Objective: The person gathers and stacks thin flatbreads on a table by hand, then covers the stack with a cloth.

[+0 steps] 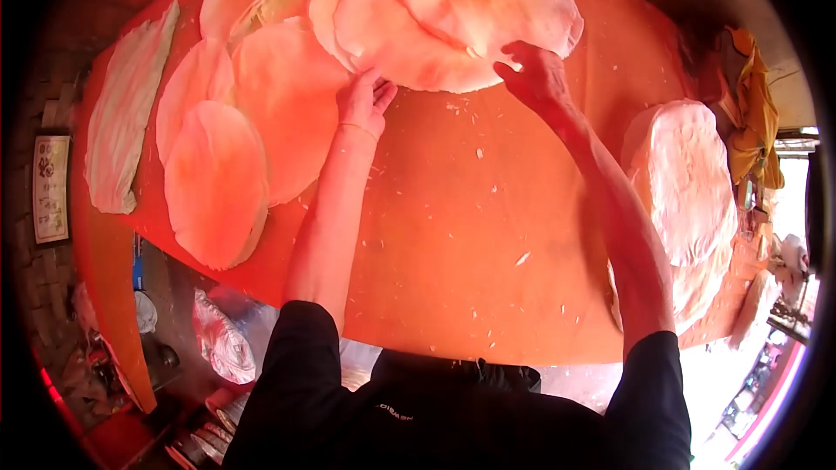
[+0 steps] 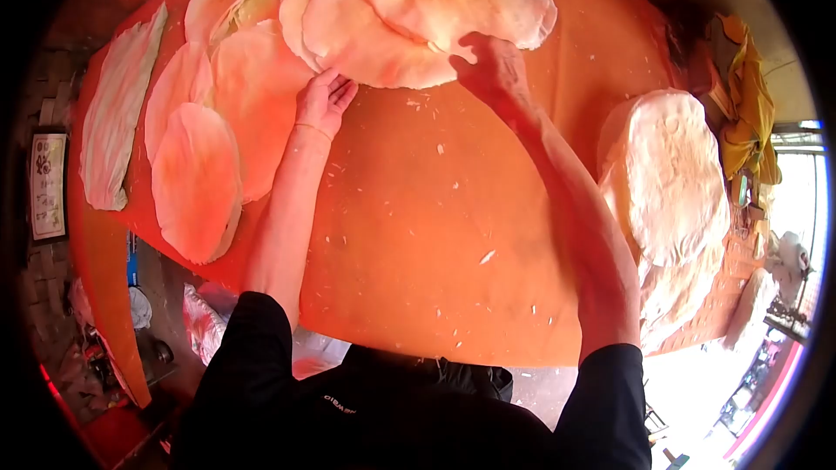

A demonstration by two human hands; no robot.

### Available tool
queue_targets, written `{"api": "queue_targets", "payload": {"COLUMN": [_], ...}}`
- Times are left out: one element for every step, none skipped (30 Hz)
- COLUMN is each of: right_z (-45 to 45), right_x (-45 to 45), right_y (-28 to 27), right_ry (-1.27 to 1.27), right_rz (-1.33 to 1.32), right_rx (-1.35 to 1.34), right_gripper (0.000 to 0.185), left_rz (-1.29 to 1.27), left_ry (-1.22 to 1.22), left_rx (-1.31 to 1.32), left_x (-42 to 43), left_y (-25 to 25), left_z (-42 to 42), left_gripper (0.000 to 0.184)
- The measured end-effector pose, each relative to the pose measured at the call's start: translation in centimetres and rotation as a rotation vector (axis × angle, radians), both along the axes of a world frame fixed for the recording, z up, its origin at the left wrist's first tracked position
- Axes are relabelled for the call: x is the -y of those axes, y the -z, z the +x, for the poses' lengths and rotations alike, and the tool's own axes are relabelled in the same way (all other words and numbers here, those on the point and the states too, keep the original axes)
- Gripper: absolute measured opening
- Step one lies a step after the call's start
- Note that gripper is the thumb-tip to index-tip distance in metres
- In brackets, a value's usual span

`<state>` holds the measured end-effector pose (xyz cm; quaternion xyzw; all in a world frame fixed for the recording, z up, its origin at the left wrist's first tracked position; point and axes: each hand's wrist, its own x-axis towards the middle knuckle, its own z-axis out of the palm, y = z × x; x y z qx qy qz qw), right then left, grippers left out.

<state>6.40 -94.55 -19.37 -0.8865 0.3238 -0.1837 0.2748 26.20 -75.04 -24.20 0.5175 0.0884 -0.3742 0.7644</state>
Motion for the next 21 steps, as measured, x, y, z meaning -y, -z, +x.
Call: {"api": "queue_targets", "payload": {"right_z": [1.6,3.2,4.7,5.8,6.6,7.3,7.9,8.1,8.1,8.0,7.9,7.6,7.4,7.5,7.5,7.2,6.9,6.4,5.6,4.6,3.5], "right_x": [-0.1,0.0,0.0,0.0,0.0,0.1,0.3,1.3,1.7,2.3,2.7,3.1,3.9,4.4,4.8,4.5,3.8,2.2,0.2,-2.2,-4.6], "right_y": [0.3,1.0,1.6,2.2,2.6,3.0,3.3,4.8,5.0,5.0,4.7,3.8,3.4,2.0,0.3,-1.3,-2.1,-3.0,-3.6,-4.0,-4.3], "right_ry": [0.0,0.012,0.024,0.007,0.007,0.028,0.048,0.021,0.018,-0.044,-0.107,-0.161,-0.186,-0.18,-0.169,-0.17,-0.163,-0.233,-0.302,-0.343,-0.384], "right_rz": [0.002,-0.112,-0.224,-0.329,-0.323,-0.383,-0.443,-0.577,-0.572,-0.637,-0.699,-0.663,-0.751,-0.72,-0.694,-0.762,-0.766,-0.792,-0.811,-0.745,-0.68], "right_rx": [-0.002,-0.046,-0.092,-0.119,-0.124,-0.179,-0.234,-0.148,-0.155,-0.179,-0.204,-0.252,-0.21,-0.188,-0.165,-0.051,-0.053,-0.011,0.03,0.012,-0.005], "right_gripper": [0.037,0.04,0.042,0.042,0.042,0.038,0.034,0.028,0.028,0.024,0.021,0.017,0.01,0.007,0.005,0.007,0.007,0.007,0.008,0.008,0.008], "left_rz": [0.006,-0.037,-0.033,-0.097,-0.159,-0.153,-0.073,0.008,0.013,-0.06,-0.131,-0.148,-0.14,-0.205,-0.275,-0.242,-0.246,-0.268,-0.284,-0.283,-0.327], "left_ry": [-0.049,-0.053,-0.054,-0.057,-0.059,-0.06,-0.021,0.019,0.018,0.021,0.025,0.01,0.009,0.02,0.035,0.034,0.04,0.025,0.01,0.02,0.034], "left_rx": [-0.052,-0.102,-0.106,-0.173,-0.24,-0.245,-0.2,-0.157,-0.165,-0.032,0.099,0.06,0.055,-0.004,-0.061,0.01,0.01,0.035,0.057,0.058,0.093], "left_x": [0.2,0.4,0.6,0.7,0.9,1.4,1.9,2.4,2.8,3.4,4.0,4.7,5.0,5.3,5.5,5.4,5.3,5.2,4.6,3.9,3.0], "left_y": [-0.1,0.4,0.0,-0.4,-0.7,-0.4,-0.2,0.1,-0.5,-1.1,-1.7,-1.6,-1.1,-0.6,-0.6,-0.7,-1.3,-1.7,-2.1,-2.7,-3.4], "left_z": [0.2,0.8,0.9,0.9,1.1,1.5,1.9,2.1,1.6,1.0,0.3,0.3,0.5,0.7,0.6,0.3,-0.1,-0.7,-1.7,-2.7,-4.0], "left_gripper": [0.023,0.022,0.022,0.022,0.022,0.022,0.025,0.028,0.028,0.033,0.038,0.044,0.044,0.043,0.043,0.041,0.041,0.041,0.041,0.041,0.041]}}
